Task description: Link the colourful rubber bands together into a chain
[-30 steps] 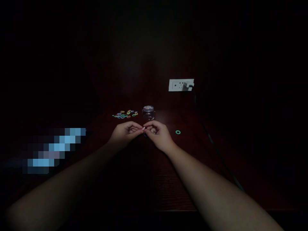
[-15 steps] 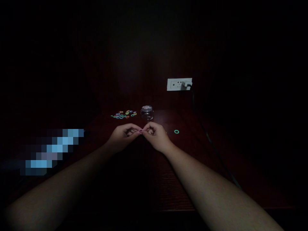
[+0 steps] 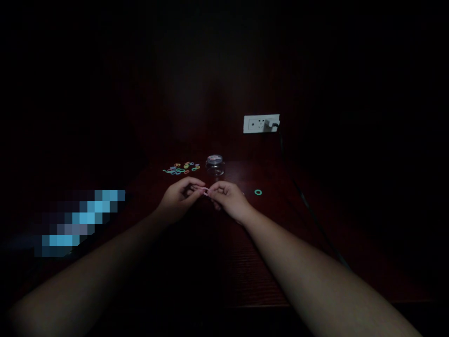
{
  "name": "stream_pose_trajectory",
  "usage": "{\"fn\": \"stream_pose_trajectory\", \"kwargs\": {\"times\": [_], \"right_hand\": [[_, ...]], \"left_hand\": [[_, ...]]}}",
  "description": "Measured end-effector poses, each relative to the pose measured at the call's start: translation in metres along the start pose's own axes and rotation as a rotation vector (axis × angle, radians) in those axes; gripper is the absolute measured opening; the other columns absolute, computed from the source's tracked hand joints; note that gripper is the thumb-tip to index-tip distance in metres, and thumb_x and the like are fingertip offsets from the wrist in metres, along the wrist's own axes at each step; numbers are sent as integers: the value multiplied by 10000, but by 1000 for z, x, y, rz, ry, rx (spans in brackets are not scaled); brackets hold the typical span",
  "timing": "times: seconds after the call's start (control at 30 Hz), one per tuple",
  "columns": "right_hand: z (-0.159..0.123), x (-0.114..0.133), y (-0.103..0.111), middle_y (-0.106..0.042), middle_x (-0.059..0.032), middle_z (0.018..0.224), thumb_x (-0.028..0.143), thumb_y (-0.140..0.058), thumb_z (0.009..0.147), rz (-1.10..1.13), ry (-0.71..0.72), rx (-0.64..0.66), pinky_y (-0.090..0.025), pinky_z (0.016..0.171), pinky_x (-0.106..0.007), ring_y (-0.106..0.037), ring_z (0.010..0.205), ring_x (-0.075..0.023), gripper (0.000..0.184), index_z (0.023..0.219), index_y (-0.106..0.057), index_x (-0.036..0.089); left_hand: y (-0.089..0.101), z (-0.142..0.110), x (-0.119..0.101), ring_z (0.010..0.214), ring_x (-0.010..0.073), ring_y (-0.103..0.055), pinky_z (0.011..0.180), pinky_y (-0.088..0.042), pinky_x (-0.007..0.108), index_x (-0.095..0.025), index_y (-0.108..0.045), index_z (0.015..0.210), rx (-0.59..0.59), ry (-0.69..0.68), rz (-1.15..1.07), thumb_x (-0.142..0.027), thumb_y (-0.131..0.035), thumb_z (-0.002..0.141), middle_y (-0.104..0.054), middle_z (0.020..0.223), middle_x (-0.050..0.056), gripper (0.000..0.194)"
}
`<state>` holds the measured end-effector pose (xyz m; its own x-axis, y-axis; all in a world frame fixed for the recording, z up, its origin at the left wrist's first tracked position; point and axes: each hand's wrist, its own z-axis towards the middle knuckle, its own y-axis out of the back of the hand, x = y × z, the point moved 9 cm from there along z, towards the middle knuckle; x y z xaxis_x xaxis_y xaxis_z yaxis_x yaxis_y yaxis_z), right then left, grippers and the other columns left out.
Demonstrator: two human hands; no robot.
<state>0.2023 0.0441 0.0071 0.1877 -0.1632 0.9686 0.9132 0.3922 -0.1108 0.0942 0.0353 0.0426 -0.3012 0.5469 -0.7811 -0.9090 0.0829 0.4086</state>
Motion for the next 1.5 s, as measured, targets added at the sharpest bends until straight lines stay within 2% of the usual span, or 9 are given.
{"fn": "stream_pose_trajectory", "kwargs": {"times": [0.43,0.77,0.97,1.13,1.3,1.5], "right_hand": [[-1,0,-2,-501,51,518,310,-639,686,57,8,26,-319,428,-194,-433,420,-56,200,713,-519,151],[-4,-6,-7,-518,35,562,269,-651,670,242,-110,125,-353,455,-204,-468,470,-74,184,690,-500,165],[-6,-8,-11,-514,35,552,299,-643,682,196,-118,136,-347,446,-200,-458,452,-68,201,691,-502,157],[-4,-2,-8,-533,36,637,293,-654,668,118,-31,95,-357,457,-205,-461,469,-64,244,816,-503,172],[-6,16,-7,-525,26,736,210,-663,647,-77,144,34,-334,475,-183,-440,526,-51,322,910,-478,193],[-14,34,-4,-507,13,716,228,-614,694,-313,274,-72,-302,459,-203,-385,512,-64,248,913,-503,192]], "left_hand": [[-5,-3,-1,703,103,-569,616,-467,212,-146,-534,897,46,-11,-27,-244,-578,748,-604,808,40,184],[0,-2,-5,710,94,-548,637,-442,207,-147,-539,903,34,-81,-8,-205,-574,736,-586,800,29,181],[1,-2,-6,699,94,-545,631,-441,204,-154,-531,880,25,-66,-10,-244,-590,736,-582,774,19,180],[2,-3,-2,692,110,-545,617,-438,220,-152,-547,850,10,-37,-5,-285,-578,751,-589,768,31,169],[0,-3,-3,687,106,-535,619,-431,219,-153,-559,868,21,-17,-43,-293,-569,761,-587,776,28,176],[2,-2,1,638,94,-524,568,-409,199,-151,-534,816,2,33,-84,-308,-573,756,-580,728,15,172]]}}
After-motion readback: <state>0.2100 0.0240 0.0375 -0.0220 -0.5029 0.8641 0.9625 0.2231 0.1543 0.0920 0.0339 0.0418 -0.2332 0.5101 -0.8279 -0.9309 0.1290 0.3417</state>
